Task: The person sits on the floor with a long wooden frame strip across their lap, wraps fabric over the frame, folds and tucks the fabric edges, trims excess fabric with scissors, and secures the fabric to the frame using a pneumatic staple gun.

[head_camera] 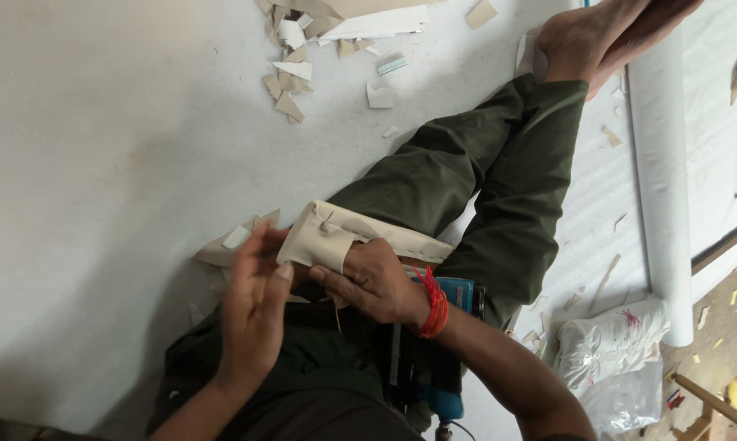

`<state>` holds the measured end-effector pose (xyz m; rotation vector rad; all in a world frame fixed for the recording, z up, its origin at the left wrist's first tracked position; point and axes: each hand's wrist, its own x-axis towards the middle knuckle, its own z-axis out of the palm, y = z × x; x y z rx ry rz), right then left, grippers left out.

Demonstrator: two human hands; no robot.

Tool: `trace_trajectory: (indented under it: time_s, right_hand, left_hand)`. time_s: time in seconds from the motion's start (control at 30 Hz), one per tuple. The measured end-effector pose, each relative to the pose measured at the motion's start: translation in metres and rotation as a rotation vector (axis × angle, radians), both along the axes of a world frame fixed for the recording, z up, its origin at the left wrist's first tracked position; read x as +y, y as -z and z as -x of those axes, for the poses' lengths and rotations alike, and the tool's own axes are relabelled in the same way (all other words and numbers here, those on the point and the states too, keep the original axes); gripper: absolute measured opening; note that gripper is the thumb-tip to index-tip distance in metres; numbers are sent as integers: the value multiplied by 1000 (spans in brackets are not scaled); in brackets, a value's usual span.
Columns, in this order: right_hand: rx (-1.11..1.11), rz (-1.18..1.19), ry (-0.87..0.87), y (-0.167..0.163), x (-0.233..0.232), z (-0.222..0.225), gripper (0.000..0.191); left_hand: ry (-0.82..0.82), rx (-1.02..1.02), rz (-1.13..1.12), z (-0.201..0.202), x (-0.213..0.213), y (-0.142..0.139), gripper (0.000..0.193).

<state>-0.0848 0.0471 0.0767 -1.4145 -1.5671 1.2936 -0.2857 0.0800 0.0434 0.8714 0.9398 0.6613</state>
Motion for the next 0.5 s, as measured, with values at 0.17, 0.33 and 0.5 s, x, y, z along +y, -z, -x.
trace_trajectory:
  time_s: [0.17, 0.33, 0.5]
  right_hand:
    - [-65, -120, -29, 8, 4, -7, 21]
    - [-111, -176, -70, 16, 5, -14, 18]
    - [-50, -110, -57, 11, 7, -15, 20]
  left_hand:
    - [63, -149, 306, -17, -20, 43, 41]
    - [68, -97, -4, -30, -24, 60, 39]
    - [146, -29, 85, -28, -13, 56, 39]
